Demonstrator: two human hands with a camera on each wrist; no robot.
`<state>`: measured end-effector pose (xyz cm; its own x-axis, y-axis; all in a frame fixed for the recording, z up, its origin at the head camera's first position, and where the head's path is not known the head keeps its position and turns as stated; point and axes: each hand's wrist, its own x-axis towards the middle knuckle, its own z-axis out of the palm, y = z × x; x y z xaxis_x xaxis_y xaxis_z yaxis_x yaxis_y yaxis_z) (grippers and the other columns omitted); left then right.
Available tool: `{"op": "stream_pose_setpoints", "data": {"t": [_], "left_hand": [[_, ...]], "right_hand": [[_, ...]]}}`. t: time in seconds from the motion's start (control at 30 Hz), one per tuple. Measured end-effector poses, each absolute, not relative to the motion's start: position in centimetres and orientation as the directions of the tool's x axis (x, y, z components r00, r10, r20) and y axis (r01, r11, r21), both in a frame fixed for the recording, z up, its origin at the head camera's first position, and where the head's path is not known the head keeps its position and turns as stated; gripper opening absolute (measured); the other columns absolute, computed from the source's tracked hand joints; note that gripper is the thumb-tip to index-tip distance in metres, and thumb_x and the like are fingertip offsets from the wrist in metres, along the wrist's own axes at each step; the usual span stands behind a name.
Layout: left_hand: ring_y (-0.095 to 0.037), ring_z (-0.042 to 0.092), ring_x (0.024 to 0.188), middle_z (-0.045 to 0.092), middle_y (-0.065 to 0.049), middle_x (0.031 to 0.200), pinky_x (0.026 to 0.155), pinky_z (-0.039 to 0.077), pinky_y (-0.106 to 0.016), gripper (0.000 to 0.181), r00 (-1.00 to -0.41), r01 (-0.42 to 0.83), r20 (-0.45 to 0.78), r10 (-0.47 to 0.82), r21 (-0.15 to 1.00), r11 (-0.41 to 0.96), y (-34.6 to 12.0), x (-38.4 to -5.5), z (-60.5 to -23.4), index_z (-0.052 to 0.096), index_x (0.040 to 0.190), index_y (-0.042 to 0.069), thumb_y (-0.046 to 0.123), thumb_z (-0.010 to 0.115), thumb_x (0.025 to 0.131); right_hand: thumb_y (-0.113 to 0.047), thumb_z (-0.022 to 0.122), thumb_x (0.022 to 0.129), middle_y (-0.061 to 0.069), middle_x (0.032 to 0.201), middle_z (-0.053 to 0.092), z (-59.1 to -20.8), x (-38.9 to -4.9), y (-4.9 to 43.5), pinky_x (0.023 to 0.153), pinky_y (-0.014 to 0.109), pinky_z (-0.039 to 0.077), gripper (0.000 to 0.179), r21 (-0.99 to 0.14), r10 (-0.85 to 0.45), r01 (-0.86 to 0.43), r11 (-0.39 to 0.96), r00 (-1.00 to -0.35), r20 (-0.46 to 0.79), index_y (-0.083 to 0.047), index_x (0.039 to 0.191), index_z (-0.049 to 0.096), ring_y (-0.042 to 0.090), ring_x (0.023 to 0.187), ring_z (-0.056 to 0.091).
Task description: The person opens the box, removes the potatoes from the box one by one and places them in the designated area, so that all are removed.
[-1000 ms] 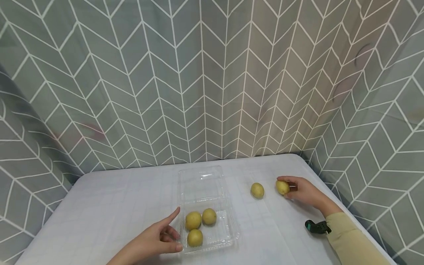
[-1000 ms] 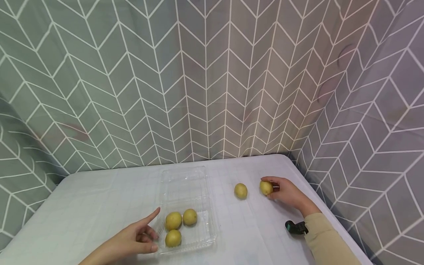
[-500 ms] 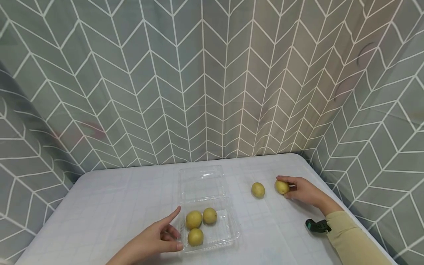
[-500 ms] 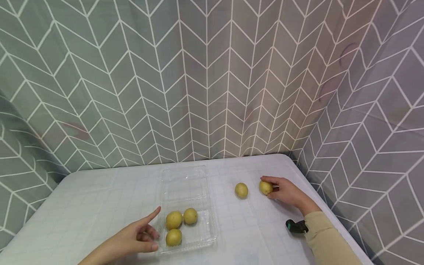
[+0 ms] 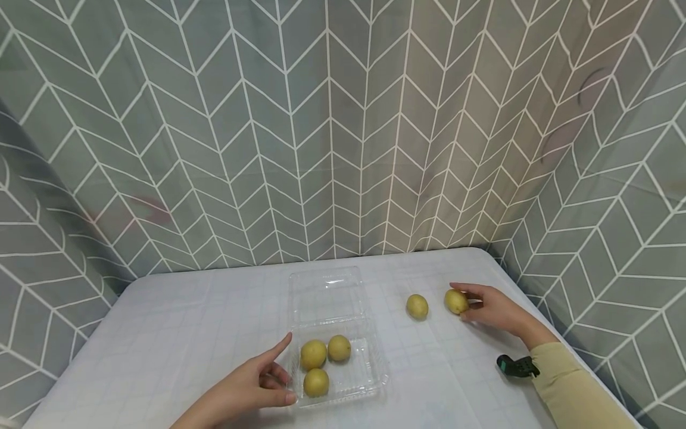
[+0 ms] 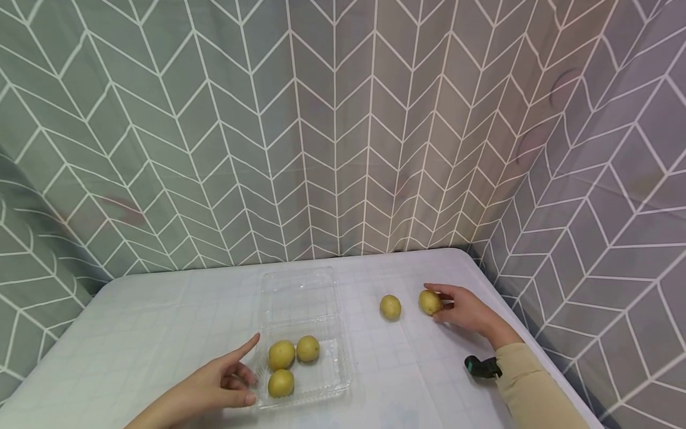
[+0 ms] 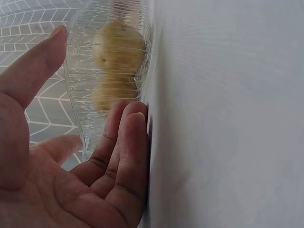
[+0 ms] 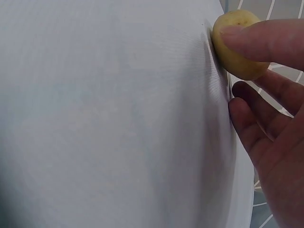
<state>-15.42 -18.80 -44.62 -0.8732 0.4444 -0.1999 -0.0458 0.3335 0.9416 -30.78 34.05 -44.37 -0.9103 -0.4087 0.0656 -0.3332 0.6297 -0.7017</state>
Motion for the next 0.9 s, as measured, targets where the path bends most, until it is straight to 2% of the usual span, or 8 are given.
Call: {"op": "stream_pose_setpoints", "data": {"t": [0.13, 0.27, 0.37, 0.53, 0.63, 0.73, 0.9], "left_hand": [[-0.025, 0.061, 0.092, 0.059, -0.011, 0.104, 0.076, 0.052, -0.027, 0.101, -0.874, -0.046, -0.199, 0.443, 0.942, 0.333, -18.9, -15.4, -44.8, 0.014, 0.16, 0.015, 0.02, 0.081, 0.085], [-0.024, 0.061, 0.091, 0.059, -0.01, 0.104, 0.075, 0.052, -0.027, 0.101, -0.875, -0.033, -0.19, 0.445, 0.941, 0.337, -18.9, -15.4, -44.8, 0.014, 0.16, 0.014, 0.022, 0.081, 0.084], [-0.024, 0.061, 0.09, 0.059, -0.01, 0.103, 0.074, 0.052, -0.027, 0.102, -0.877, -0.026, -0.18, 0.446, 0.943, 0.331, -18.9, -15.4, -44.7, 0.014, 0.16, 0.013, 0.021, 0.082, 0.083], [-0.025, 0.061, 0.09, 0.058, -0.012, 0.104, 0.075, 0.053, -0.027, 0.103, -0.876, -0.028, -0.168, 0.453, 0.954, 0.3, -18.8, -15.3, -44.6, 0.014, 0.16, 0.014, 0.02, 0.082, 0.083], [-0.025, 0.061, 0.091, 0.058, -0.012, 0.104, 0.075, 0.052, -0.027, 0.103, -0.875, -0.027, -0.167, 0.454, 0.953, 0.3, -18.7, -15.3, -44.5, 0.014, 0.16, 0.013, 0.02, 0.082, 0.083], [-0.025, 0.061, 0.091, 0.058, -0.012, 0.104, 0.075, 0.052, -0.027, 0.102, -0.876, -0.033, -0.174, 0.45, 0.953, 0.302, -18.7, -15.3, -44.4, 0.015, 0.16, 0.013, 0.02, 0.082, 0.083], [-0.025, 0.061, 0.091, 0.057, -0.012, 0.104, 0.075, 0.052, -0.027, 0.102, -0.877, -0.046, -0.18, 0.445, 0.954, 0.295, -18.7, -15.3, -44.3, 0.015, 0.16, 0.014, 0.02, 0.082, 0.083]], "right_hand": [[-0.007, 0.081, 0.08, 0.023, 0.143, 0.048, -43.8, -30.3, 34.0, 0.098, 0.05, 0.045, 0.072, -0.704, -0.429, -0.351, 0.617, -0.9, 0.073, 0.001, 0.144, 0.048, 0.045, 0.127, 0.048], [-0.015, 0.08, 0.083, 0.019, 0.146, 0.046, -42.5, -29.7, 33.9, 0.101, 0.054, 0.041, 0.072, -0.655, -0.437, -0.399, 0.642, -0.892, 0.115, -0.004, 0.146, 0.047, 0.043, 0.129, 0.046], [-0.015, 0.079, 0.086, 0.014, 0.147, 0.047, -41.6, -29.3, 33.6, 0.102, 0.051, 0.04, 0.068, -0.624, -0.423, -0.424, 0.656, -0.892, 0.161, -0.009, 0.146, 0.048, 0.039, 0.131, 0.046], [-0.017, 0.079, 0.086, 0.009, 0.146, 0.048, -40.1, -28.7, 32.6, 0.103, 0.021, 0.037, 0.066, -0.596, -0.411, -0.477, 0.646, -0.875, 0.255, -0.012, 0.145, 0.049, 0.032, 0.131, 0.044], [-0.018, 0.079, 0.087, 0.01, 0.144, 0.049, -39.2, -28.3, 31.5, 0.099, 0.01, 0.033, 0.064, -0.59, -0.424, -0.516, 0.621, -0.855, 0.3, -0.01, 0.144, 0.051, 0.028, 0.131, 0.044], [-0.018, 0.078, 0.088, 0.01, 0.142, 0.051, -38.6, -27.9, 30.3, 0.1, 0.014, 0.036, 0.061, -0.58, -0.446, -0.558, 0.594, -0.828, 0.339, -0.009, 0.142, 0.052, 0.027, 0.127, 0.048], [-0.016, 0.078, 0.088, 0.007, 0.14, 0.052, -38.0, -27.4, 27.9, 0.1, 0.029, 0.044, 0.059, -0.583, -0.486, -0.61, 0.537, -0.789, 0.377, -0.007, 0.14, 0.053, 0.029, 0.123, 0.054]]}}
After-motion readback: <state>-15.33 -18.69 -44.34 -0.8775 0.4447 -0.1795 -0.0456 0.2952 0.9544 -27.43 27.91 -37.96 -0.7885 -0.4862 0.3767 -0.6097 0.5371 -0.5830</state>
